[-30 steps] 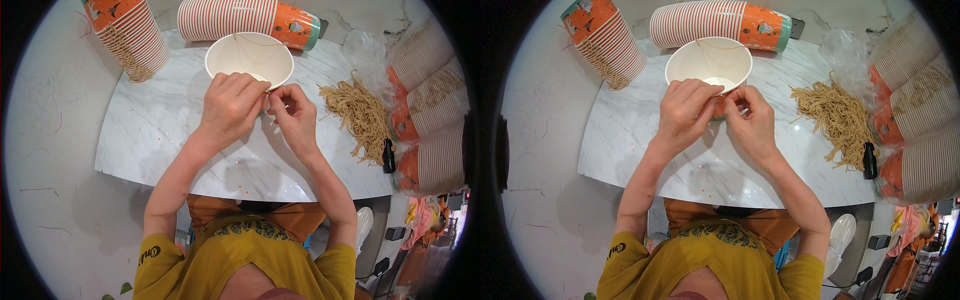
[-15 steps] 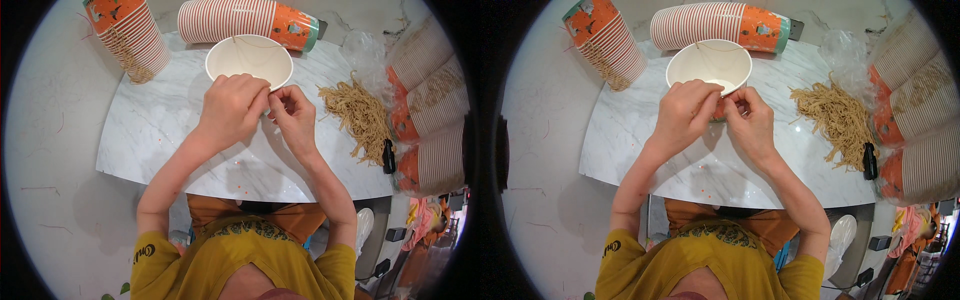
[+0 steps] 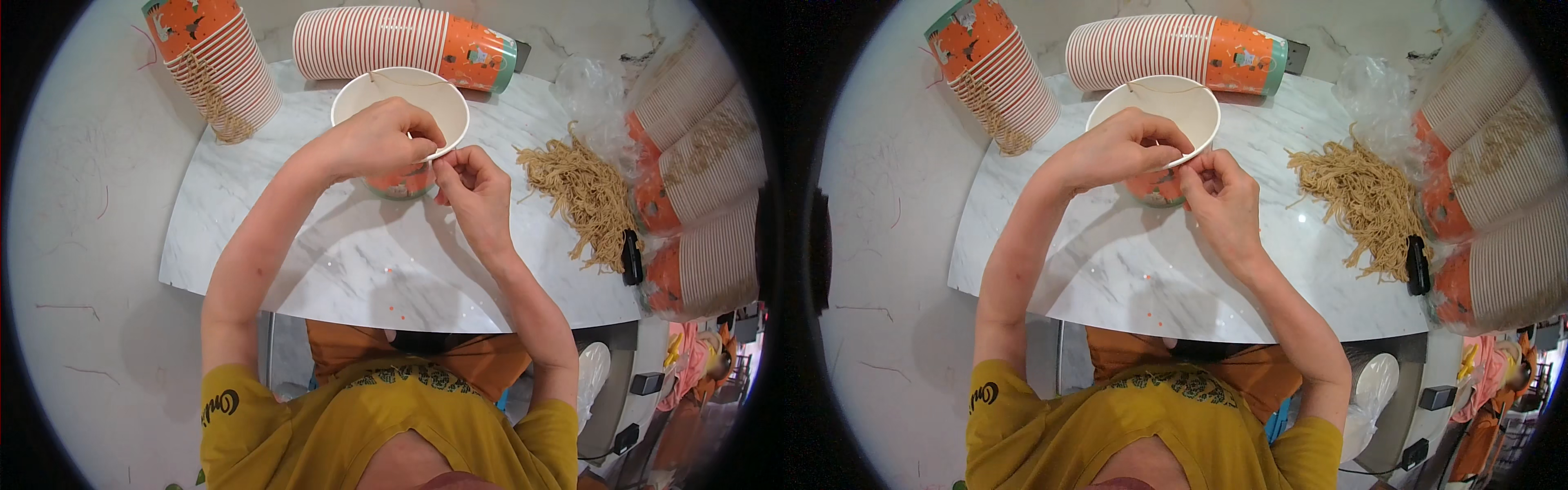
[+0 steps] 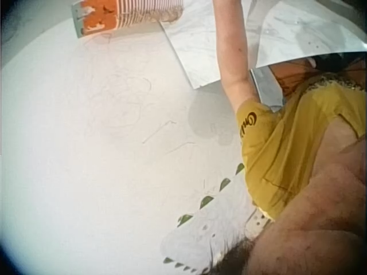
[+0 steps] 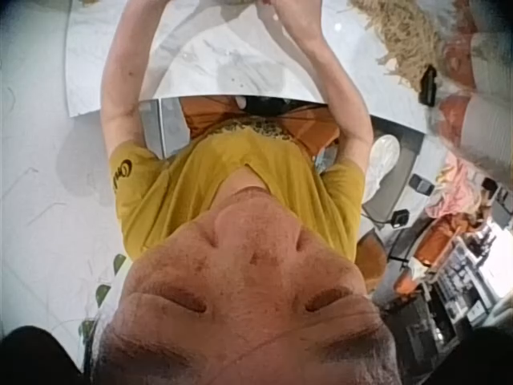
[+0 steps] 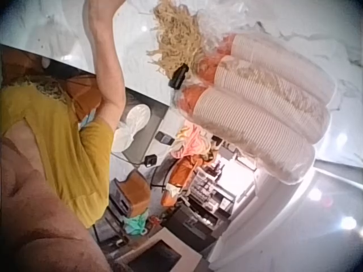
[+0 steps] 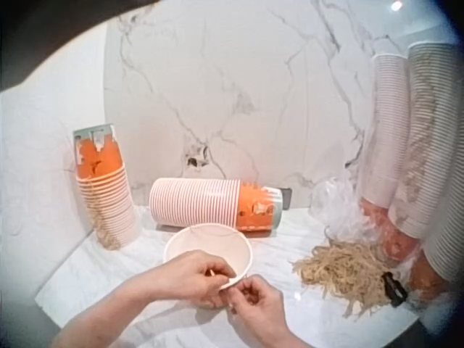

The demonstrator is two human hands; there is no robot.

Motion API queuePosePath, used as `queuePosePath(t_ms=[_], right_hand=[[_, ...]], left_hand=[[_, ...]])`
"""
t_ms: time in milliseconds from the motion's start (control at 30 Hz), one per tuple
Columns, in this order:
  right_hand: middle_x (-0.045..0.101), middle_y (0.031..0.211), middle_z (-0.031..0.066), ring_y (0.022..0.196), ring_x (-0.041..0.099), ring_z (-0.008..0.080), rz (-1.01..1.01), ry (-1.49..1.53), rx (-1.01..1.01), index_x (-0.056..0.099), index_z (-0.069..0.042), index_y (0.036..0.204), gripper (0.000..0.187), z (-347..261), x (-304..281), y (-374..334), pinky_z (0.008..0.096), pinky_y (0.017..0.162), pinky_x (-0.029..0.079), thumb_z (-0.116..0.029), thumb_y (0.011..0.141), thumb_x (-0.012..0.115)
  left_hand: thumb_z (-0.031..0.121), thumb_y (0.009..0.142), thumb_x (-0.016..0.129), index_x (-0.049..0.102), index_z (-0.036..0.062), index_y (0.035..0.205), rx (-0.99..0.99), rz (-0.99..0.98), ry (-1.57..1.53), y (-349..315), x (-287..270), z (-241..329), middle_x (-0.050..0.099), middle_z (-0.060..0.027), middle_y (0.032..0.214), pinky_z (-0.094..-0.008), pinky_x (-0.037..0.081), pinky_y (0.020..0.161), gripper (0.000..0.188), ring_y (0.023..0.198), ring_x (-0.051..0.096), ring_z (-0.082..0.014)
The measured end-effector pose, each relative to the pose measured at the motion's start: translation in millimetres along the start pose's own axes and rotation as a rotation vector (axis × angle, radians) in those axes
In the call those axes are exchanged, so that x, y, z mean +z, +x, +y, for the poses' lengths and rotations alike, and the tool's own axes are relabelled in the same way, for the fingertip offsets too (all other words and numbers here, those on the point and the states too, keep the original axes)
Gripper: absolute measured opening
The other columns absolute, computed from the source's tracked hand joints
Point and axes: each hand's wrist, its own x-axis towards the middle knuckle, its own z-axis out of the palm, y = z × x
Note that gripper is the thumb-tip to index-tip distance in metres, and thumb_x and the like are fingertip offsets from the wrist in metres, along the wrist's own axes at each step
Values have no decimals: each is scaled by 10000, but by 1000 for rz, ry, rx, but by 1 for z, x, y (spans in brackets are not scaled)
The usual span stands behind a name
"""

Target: Attaching elastic strings to paper buckets for a themed product.

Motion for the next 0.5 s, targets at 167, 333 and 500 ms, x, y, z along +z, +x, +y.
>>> queuePosePath(t_ms=[167, 333, 500], right_hand=[[692, 820, 58, 663, 624, 77, -14, 35, 16, 619, 29, 941, 90, 2, 1, 0, 239, 600, 508, -55, 970, 636], [693, 824, 57, 668, 632, 79, -19, 48, 32, 619, 29, 940, 87, 0, 0, 0, 235, 590, 506, -50, 974, 636], [690, 839, 56, 681, 640, 77, -35, 50, 44, 621, 30, 951, 86, -1, 0, 0, 235, 591, 518, -51, 976, 636]], left_hand=[[118, 895, 645, 751, -6, 984, -122, -173, -64, 7, -15, 4, 699, -14, 816, -257, 499, 657, 186, 738, 608, -77], [111, 866, 665, 739, 9, 895, -129, -213, -72, 9, -18, -2, 669, 6, 756, -243, 483, 646, 129, 703, 590, -66], [101, 861, 659, 689, 11, 830, -93, -210, -157, 9, -15, -10, 637, 15, 739, -245, 467, 638, 100, 708, 569, -52]])
